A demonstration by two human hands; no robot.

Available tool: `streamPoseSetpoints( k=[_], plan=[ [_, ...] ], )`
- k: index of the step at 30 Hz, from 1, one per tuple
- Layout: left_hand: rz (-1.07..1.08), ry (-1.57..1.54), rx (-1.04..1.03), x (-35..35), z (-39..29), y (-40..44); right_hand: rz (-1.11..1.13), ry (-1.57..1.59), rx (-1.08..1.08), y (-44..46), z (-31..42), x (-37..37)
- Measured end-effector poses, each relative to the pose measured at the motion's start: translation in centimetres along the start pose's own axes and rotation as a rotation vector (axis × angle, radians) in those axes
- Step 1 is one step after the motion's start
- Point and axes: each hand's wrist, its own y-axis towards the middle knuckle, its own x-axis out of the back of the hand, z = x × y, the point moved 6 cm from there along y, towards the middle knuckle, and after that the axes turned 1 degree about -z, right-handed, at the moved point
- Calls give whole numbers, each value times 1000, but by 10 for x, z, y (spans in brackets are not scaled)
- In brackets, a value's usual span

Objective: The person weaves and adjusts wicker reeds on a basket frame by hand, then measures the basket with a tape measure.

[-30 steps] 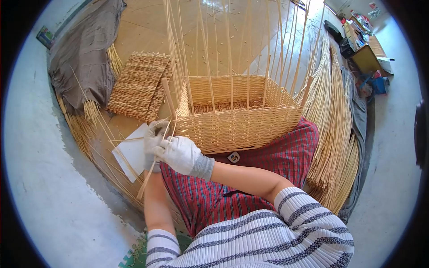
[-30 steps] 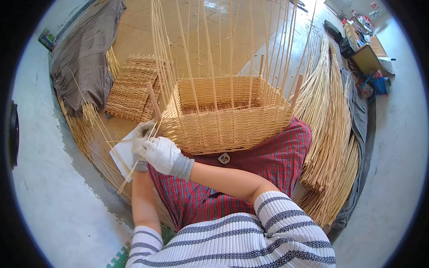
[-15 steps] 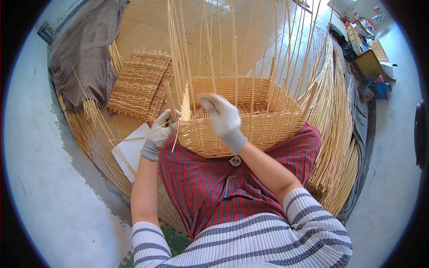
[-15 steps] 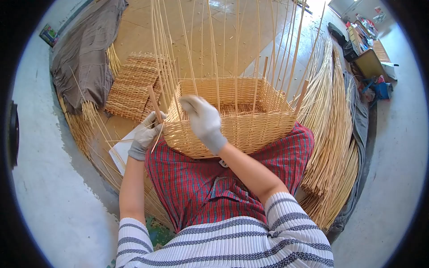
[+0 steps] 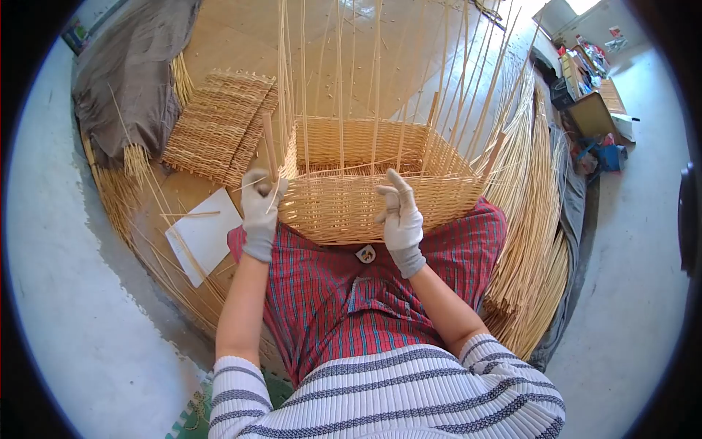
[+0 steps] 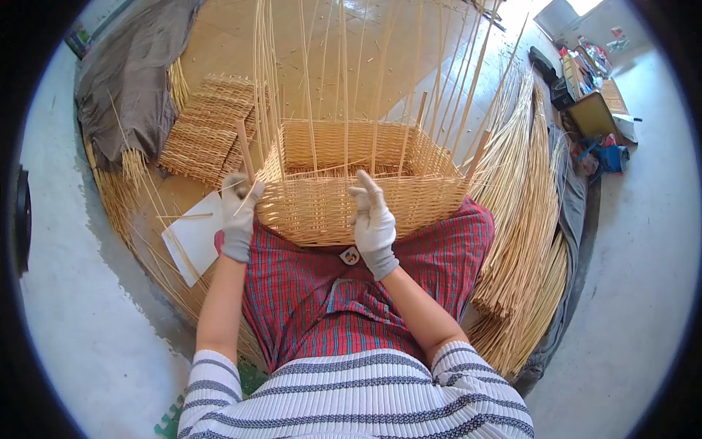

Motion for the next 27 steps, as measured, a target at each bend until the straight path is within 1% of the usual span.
streamPoseSetpoints(
  k=[1,2,3,4,5,6,7,8,9,10,11,14,15,16,17,18,20,22,23,24,25,27],
  plan=[
    [-120,224,-157,6,3,-6,52,30,190,4,8,-14],
    [-142,321,-198,6,13,-21,166,-104,233,5,9,-31],
    [-110,309,-300,-4,0,-35,279,-243,272,6,16,-50],
    [-79,298,-395,-16,-16,-47,257,-287,318,11,28,-66],
    [-77,301,-398,-25,-29,-52,244,-331,361,18,40,-83],
    [-32,296,-295,-35,-35,-52,249,-325,360,27,48,-100],
    [11,293,-190,-39,-35,-52,331,-436,162,40,41,-119],
    [2,302,-194,-36,-26,-49,410,-541,-30,46,33,-129],
    [9,461,-362,-37,-17,-44,414,-530,-22,48,30,-131],
    [16,618,-533,-40,-19,-41,458,-608,-12,51,22,-134],
    [57,590,-486,-38,-10,-39,499,-690,-1,55,13,-137],
    [104,568,-473,-39,-15,-42,472,-648,73,68,10,-133],
    [117,571,-473,-40,-14,-41,471,-656,50,75,7,-135],
    [109,634,-536,-40,-15,-40,468,-655,36,79,17,-134],
    [95,697,-602,-40,-16,-40,553,-754,-23,82,24,-136],
    [100,701,-601,-41,-18,-40,638,-852,-79,84,29,-136],
    [107,736,-598,-42,-24,-42,664,-795,-47,80,31,-139],
    [94,696,-636,-42,-26,-37,640,-956,231,79,26,-156],
    [135,765,-597,-43,-27,-37,566,-795,-36,84,1,-151],
    [174,832,-556,-45,-28,-35,469,-587,90,73,7,-138],
    [168,829,-564,-45,-34,-32,370,-379,217,51,12,-114],
    [251,895,-566,-52,-34,-34,297,-375,427,0,10,-81]
  ],
)
